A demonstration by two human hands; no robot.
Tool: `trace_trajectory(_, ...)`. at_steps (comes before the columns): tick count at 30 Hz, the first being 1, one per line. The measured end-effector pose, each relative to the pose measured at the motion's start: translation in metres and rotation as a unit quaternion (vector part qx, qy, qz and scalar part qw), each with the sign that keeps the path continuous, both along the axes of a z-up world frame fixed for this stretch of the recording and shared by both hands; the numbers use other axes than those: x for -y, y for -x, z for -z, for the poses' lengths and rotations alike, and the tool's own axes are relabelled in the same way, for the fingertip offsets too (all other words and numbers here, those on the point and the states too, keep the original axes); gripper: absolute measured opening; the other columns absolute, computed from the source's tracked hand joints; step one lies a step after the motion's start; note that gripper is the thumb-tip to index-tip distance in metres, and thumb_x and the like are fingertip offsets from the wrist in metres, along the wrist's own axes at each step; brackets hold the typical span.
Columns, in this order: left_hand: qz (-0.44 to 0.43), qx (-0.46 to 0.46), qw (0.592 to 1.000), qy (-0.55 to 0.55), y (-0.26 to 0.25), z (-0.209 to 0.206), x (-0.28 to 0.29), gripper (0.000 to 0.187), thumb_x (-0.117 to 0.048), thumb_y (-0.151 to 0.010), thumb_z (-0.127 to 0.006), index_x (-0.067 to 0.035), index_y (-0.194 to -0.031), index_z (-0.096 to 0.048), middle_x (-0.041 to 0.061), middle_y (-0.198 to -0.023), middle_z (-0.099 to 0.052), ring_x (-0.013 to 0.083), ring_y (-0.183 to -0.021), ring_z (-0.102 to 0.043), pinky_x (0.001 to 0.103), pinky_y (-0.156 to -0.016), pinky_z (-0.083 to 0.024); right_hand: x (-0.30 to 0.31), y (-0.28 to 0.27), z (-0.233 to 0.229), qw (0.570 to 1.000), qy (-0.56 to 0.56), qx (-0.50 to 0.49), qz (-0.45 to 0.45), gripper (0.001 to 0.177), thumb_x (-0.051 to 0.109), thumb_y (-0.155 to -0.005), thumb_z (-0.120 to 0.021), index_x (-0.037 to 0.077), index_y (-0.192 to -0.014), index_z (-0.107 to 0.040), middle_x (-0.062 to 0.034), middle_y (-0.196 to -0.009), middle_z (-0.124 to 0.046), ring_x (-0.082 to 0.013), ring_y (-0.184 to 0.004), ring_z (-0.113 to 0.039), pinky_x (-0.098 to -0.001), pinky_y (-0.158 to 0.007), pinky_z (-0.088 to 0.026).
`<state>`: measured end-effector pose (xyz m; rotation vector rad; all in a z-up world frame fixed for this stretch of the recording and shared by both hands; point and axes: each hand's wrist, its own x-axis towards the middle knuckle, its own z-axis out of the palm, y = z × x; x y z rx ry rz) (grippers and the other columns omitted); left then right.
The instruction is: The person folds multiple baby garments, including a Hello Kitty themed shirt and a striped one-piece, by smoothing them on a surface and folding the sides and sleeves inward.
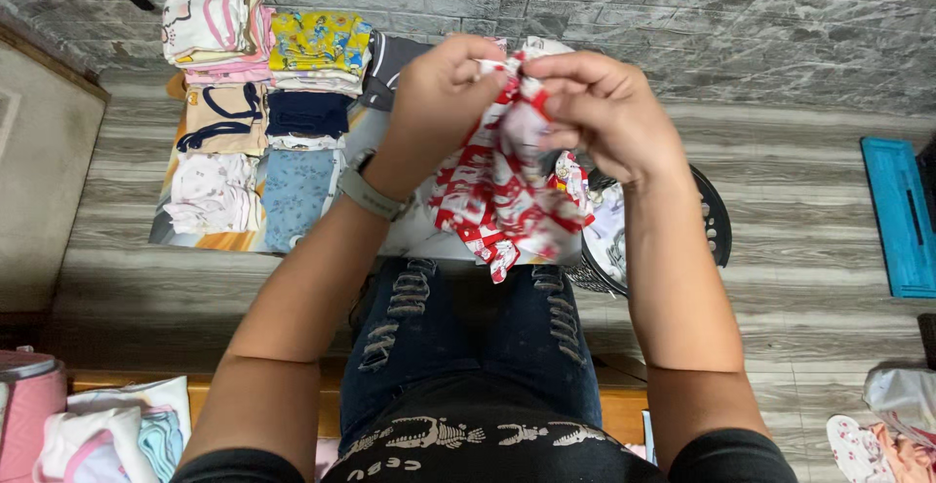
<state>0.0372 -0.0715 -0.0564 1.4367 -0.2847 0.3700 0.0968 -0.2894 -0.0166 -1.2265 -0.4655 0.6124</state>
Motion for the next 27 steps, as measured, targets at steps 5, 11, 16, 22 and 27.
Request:
trace_trajectory(5,-0.025,0.04,0.997,-0.055,0.018,-0.026,0.004,0.018,0.0,-0.102,-0.067,0.004,-0.12,-0.064,0.007,-0.108,-0.076,0.0062,-0.1,-0.071,0.022,-0.087,-0.062,-0.013,0.021,-0.019,0.98,0.068,0.184,0.022,0.044,-0.015,-0.083,-0.065,0.001,-0.124,-0.067,-0.0051,-0.107,-0.074,-0.0094,-0.088,-0.073,-0.0236,-0.079,-0.06)
trace_trajectory(11,-0.02,0.015,0.994,-0.111,0.027,-0.036,0.007,0.02,-0.002,-0.102,-0.072,0.003,-0.12,-0.066,0.003,-0.1,-0.074,0.0015,-0.092,-0.065,0.02,-0.08,-0.058,-0.022,0.027,-0.026,0.818,0.208,0.504,0.186,0.017,-0.004,-0.086,-0.083,0.002,-0.1,-0.076,-0.0093,-0.1,-0.066,-0.0151,-0.086,-0.066,-0.0267,-0.069,-0.052)
trace_trajectory(16,-0.036,-0.025,0.983,-0.18,0.026,-0.035,0.002,0.024,-0.003,-0.099,-0.074,0.001,-0.122,-0.069,0.004,-0.094,-0.075,0.0028,-0.08,-0.062,0.021,-0.064,-0.05,-0.011,0.018,-0.041,0.72,0.165,0.655,0.161,0.024,-0.004,-0.069,-0.086,-0.003,-0.088,-0.07,-0.023,-0.12,-0.063,-0.032,-0.11,-0.062,-0.0407,-0.089,-0.054)
trace_trajectory(22,0.126,0.013,0.99,-0.07,0.015,-0.041,-0.031,0.028,-0.002,-0.106,-0.069,0.0,-0.133,-0.062,0.007,-0.118,-0.073,0.0075,-0.11,-0.072,0.026,-0.097,-0.06,0.006,-0.01,-0.029,0.954,0.099,0.282,-0.012,0.024,-0.005,-0.089,-0.083,0.002,-0.108,-0.071,-0.0086,-0.104,-0.073,-0.0114,-0.096,-0.071,-0.0266,-0.083,-0.059)
trace_trajectory(27,-0.048,0.122,0.892,-0.433,0.018,-0.07,-0.018,0.052,-0.022,-0.082,-0.09,-0.004,-0.123,-0.064,0.014,-0.108,-0.074,0.0276,-0.097,-0.073,0.037,-0.081,-0.056,-0.007,0.004,-0.023,0.91,0.128,0.394,0.016,0.058,-0.016,-0.088,-0.079,0.002,-0.138,-0.056,-0.0079,-0.098,-0.07,-0.0094,-0.096,-0.067,-0.0245,-0.083,-0.056)
